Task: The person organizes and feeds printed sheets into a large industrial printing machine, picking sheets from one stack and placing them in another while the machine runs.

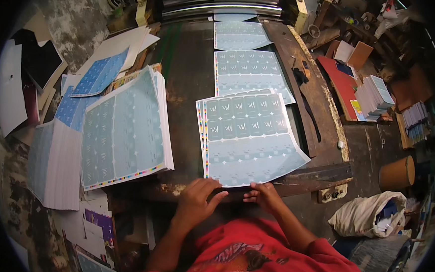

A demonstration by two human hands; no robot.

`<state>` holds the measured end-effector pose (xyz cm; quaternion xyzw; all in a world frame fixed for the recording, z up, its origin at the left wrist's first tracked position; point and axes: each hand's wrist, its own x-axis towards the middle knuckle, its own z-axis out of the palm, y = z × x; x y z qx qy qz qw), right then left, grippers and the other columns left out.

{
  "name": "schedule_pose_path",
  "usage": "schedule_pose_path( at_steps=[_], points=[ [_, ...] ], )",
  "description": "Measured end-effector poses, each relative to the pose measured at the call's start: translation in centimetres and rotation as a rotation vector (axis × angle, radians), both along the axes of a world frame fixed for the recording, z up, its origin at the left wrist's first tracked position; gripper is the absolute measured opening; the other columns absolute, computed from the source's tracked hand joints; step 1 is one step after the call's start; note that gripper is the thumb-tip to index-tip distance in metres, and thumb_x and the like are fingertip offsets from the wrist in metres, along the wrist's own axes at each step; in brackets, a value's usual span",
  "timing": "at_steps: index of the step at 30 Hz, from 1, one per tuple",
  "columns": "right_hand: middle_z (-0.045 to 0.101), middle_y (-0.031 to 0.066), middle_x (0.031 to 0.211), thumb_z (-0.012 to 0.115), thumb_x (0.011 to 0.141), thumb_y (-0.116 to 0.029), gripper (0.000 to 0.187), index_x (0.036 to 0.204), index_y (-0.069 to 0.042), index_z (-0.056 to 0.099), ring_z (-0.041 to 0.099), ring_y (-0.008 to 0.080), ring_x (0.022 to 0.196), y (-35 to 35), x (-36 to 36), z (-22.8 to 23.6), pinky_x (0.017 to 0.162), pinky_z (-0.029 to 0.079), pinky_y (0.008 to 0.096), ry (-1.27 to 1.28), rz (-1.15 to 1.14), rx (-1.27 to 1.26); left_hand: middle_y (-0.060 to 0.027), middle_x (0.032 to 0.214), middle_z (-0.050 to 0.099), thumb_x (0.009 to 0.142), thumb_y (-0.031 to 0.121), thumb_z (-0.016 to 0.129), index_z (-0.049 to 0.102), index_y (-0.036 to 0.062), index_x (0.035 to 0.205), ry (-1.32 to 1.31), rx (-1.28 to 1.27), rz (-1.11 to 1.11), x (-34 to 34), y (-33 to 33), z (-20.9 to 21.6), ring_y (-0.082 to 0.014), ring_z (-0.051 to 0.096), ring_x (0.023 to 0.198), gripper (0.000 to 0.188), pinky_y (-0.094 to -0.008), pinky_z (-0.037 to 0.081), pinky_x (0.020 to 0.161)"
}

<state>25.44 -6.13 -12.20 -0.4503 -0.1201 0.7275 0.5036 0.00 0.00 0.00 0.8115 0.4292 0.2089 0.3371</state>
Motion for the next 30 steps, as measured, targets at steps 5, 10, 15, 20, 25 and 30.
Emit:
schedule_pose_path(
  at_steps=[5, 10, 15, 20, 25, 30],
  points=[
    [0.061, 0.0174, 0.108, 0.060, 0.097, -0.035, 0.051, 0.125, 0.006, 0.048, 0.066, 0.0281, 0.082, 4.4, -0.5, 2.7, 0.070, 0.061, 0.0422, -0.180, -0.152, -0.169, -0.0102, 0.127, 0.064, 0.083, 0.034, 0.077, 0.068, 0.0092, 0.117, 0.048, 0.390, 0.059, 3.1, 3.2, -0.6, -0.0316, 0.055, 0.123, 0.044, -0.0476, 0.042, 0.099],
    [0.063, 0.0105, 0.098, 0.077, 0.087, -0.028, 0.041, 0.109, 0.001, 0.059, 0.063, 0.0210, 0.081, 7.8, -1.5, 1.7, 0.065, 0.057, 0.0365, -0.083, -0.417, -0.093, -0.0182, 0.154, 0.037, 0.088, 0.072, 0.045, 0.050, 0.0166, 0.144, 0.468, 0.173, 0.035, 7.5, 7.0, -2.8, -0.0455, 0.029, 0.143, 0.079, -0.0634, 0.019, 0.113],
    [0.065, 0.0082, 0.095, 0.076, 0.087, -0.035, 0.044, 0.108, 0.001, 0.062, 0.065, 0.0180, 0.075, 4.3, -0.7, 1.0, 0.056, 0.058, 0.0322, -0.382, -0.383, -0.046, -0.0182, 0.163, 0.014, 0.081, 0.091, 0.015, 0.028, 0.0233, 0.156, 0.616, -0.293, -0.185, 10.5, 8.3, -5.0, -0.0502, 0.008, 0.148, 0.102, -0.0762, 0.000, 0.109],
    [0.066, 0.0123, 0.102, 0.076, 0.088, -0.026, 0.047, 0.116, 0.007, 0.060, 0.068, 0.0204, 0.083, -1.7, -0.9, 1.0, 0.061, 0.063, 0.0341, -0.406, -0.299, 0.000, -0.0093, 0.166, 0.003, 0.083, 0.088, 0.016, 0.021, 0.0272, 0.158, 0.674, -0.407, -0.265, 11.2, 8.9, -7.6, -0.0467, -0.003, 0.149, 0.096, -0.0805, -0.003, 0.105],
    [0.064, 0.0115, 0.101, 0.074, 0.090, -0.022, 0.042, 0.115, 0.008, 0.058, 0.066, 0.0188, 0.081, -4.9, -2.2, 2.8, 0.061, 0.063, 0.0340, -0.346, -0.254, -0.095, -0.0096, 0.166, -0.001, 0.087, 0.084, 0.019, 0.023, 0.0265, 0.158, 0.662, -0.178, -0.211, 12.9, 10.3, -10.1, -0.0486, -0.010, 0.148, 0.091, -0.0827, -0.007, 0.102],
    [0.055, 0.0099, 0.095, 0.069, 0.093, -0.024, 0.042, 0.120, -0.002, 0.046, 0.055, 0.0176, 0.068, -8.0, -2.1, 3.5, 0.066, 0.062, 0.0461, -0.070, -0.207, -0.265, -0.0115, 0.166, 0.002, 0.090, 0.081, 0.021, 0.021, 0.0263, 0.158, 0.681, -0.054, -0.181, 15.6, 13.8, -10.7, -0.0476, -0.008, 0.149, 0.088, -0.0782, -0.006, 0.106]
  ],
)
